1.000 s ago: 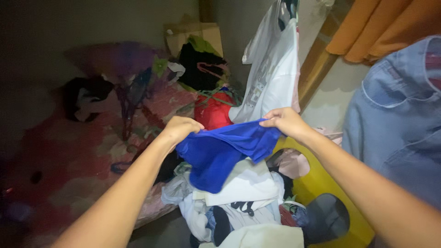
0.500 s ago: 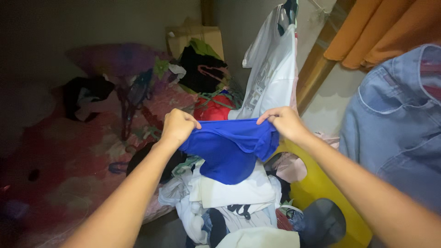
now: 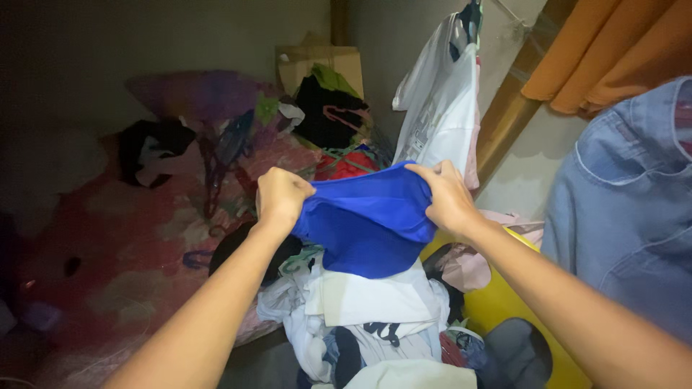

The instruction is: The person takes a white t-shirt from a pile, places it on a blue hanger, and hangs it on a wall-mounted rail. They then pick up a blue garment, unfold it, and prepare to hang it on another hanger.

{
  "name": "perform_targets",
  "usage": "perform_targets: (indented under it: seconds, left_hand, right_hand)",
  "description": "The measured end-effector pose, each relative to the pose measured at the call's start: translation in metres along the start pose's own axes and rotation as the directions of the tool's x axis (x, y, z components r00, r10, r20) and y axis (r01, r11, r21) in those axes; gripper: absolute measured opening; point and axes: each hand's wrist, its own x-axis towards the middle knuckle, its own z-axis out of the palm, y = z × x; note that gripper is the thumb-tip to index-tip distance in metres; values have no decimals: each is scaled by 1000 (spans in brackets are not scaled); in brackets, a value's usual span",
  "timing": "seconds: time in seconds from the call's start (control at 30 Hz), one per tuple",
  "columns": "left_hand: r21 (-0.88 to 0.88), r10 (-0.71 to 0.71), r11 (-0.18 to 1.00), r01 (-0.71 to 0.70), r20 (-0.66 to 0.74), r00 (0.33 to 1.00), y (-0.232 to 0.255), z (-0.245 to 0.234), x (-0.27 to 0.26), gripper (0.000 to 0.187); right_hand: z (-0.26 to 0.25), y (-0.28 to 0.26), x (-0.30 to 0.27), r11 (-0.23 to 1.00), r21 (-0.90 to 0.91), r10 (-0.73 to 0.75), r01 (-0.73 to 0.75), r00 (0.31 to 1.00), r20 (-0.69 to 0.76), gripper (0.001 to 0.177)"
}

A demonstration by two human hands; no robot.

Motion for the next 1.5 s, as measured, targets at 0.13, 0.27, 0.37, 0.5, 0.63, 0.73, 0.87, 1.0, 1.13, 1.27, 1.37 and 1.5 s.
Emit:
perform_targets:
  seconds: [0.13, 0.27, 0.37, 0.5, 0.63, 0.73, 0.87, 1.0, 1.13, 1.27, 1.37, 1.5]
  left_hand:
    - [2, 74, 997, -74, -78, 994, -20, 10, 8, 22]
    - [-178, 157, 972, -156, -11, 988, -28, 34, 17, 30]
    - [-390, 93, 921, -11, 192, 977, -16, 67, 22, 33]
    - [-600, 120, 798, 66, 265, 957, 12, 100, 44, 36]
    - [-750, 278, 661, -39, 196, 940, 45, 112, 79, 42]
    - [-772, 106, 598, 216, 343, 933, 67, 119, 95, 40]
    - [-763, 126, 618, 190, 334, 934, 87, 128, 116, 38]
    - [-742, 177, 642, 193, 389, 904, 87, 141, 134, 36]
    - [-746, 225, 653, 131, 356, 907, 86, 144, 173, 35]
    - [-728, 200, 657, 196, 418, 886, 92, 162, 211, 30]
    - [-705, 222, 690, 163, 421, 880, 92, 162, 235, 31]
    - [-715, 181, 675, 182, 399, 899, 65, 151, 239, 32]
  right_hand:
    - [3, 21, 7, 997, -29, -67, 65, 995, -78, 66]
    - [-8, 44, 25, 963, 183, 188, -200, 979, 81, 25]
    - [-18, 55, 35, 981, 188, 107, -57, 957, -268, 12]
    - [-37, 74, 63, 991, 111, 126, -74, 790, -600, 13]
    - [-57, 94, 108, 994, 55, 110, -99, 732, -672, 41]
    - [-67, 99, 140, 958, 86, 284, -275, 851, -442, 69]
    - [-56, 112, 172, 788, 419, 496, -451, 869, 3, 60]
    - [-26, 140, 195, 927, 221, 349, -302, 911, -221, 50]
    - [-14, 149, 223, 925, 284, 326, -253, 911, -251, 44]
    - [-8, 151, 245, 851, 414, 391, -324, 916, -86, 46]
    - [-4, 147, 267, 790, 599, 234, -130, 967, -99, 50]
    - [-5, 137, 299, 783, 599, 243, -168, 969, -45, 49]
